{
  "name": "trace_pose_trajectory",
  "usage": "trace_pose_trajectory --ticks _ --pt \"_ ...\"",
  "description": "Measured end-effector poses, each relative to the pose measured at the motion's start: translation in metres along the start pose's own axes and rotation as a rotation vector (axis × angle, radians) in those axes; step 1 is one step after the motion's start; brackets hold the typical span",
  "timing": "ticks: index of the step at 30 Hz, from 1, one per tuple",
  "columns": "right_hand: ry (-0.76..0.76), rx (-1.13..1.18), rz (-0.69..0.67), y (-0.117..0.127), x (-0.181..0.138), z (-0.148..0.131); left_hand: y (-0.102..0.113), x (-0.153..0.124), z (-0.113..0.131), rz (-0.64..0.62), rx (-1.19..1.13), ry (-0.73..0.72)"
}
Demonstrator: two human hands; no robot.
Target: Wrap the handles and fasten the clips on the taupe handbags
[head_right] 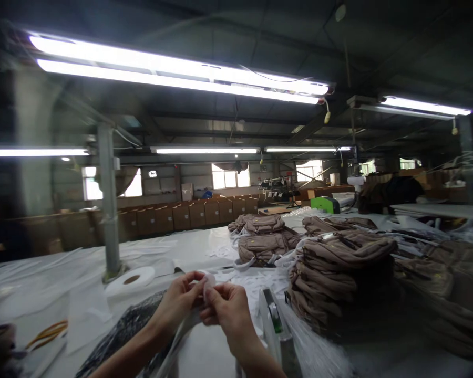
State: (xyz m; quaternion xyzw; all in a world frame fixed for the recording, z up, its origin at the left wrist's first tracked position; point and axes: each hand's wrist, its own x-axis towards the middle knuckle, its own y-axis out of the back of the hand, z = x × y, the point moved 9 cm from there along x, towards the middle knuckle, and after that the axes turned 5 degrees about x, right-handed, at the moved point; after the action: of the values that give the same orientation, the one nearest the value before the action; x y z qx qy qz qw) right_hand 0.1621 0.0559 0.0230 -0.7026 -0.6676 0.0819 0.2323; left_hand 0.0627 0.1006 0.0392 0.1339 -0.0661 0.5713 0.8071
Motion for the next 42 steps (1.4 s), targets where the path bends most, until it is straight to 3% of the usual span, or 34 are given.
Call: trace_pose_trajectory --ticks 7,14,19,23,31,33,36,39,42 --pt "-0.042 -0.106 0.112 0.013 0.003 0.008 -0.009 -0.009 0.004 -0.006 0.009 -0.069" --pt "0.009 -0.084 0.207 0.023 0.004 0.009 -0.009 -0.024 0.021 0.139 0.319 -0.267" --pt "0.050 0.067 0.024 0.012 -0.001 0.009 -0.010 -0.027 0.013 0.125 0.244 -0.250" --pt "0.051 0.008 0.085 0.018 -0.003 0.010 -0.004 -0.022 0.006 0.116 0.220 -0.178" --pt "0.198 -0.253 0.111 0.023 0.003 0.003 -0.006 0.006 -0.017 -0.047 0.021 0.120" --pt "0.321 -0.393 0.163 0.028 -0.001 -0.013 -0.009 0.008 -0.016 -0.074 0.014 0.151" --pt "0.563 -0.590 0.118 0.021 -0.007 -0.040 -0.014 0.007 -0.008 -0.105 0.030 0.151" --pt "0.621 -0.653 -0.024 0.010 -0.007 -0.045 -0.017 0.008 0.001 -0.099 0.079 0.109" --pt "0.705 -0.786 -0.046 0.006 -0.011 -0.045 -0.011 0.015 0.008 -0.028 0.145 0.020"
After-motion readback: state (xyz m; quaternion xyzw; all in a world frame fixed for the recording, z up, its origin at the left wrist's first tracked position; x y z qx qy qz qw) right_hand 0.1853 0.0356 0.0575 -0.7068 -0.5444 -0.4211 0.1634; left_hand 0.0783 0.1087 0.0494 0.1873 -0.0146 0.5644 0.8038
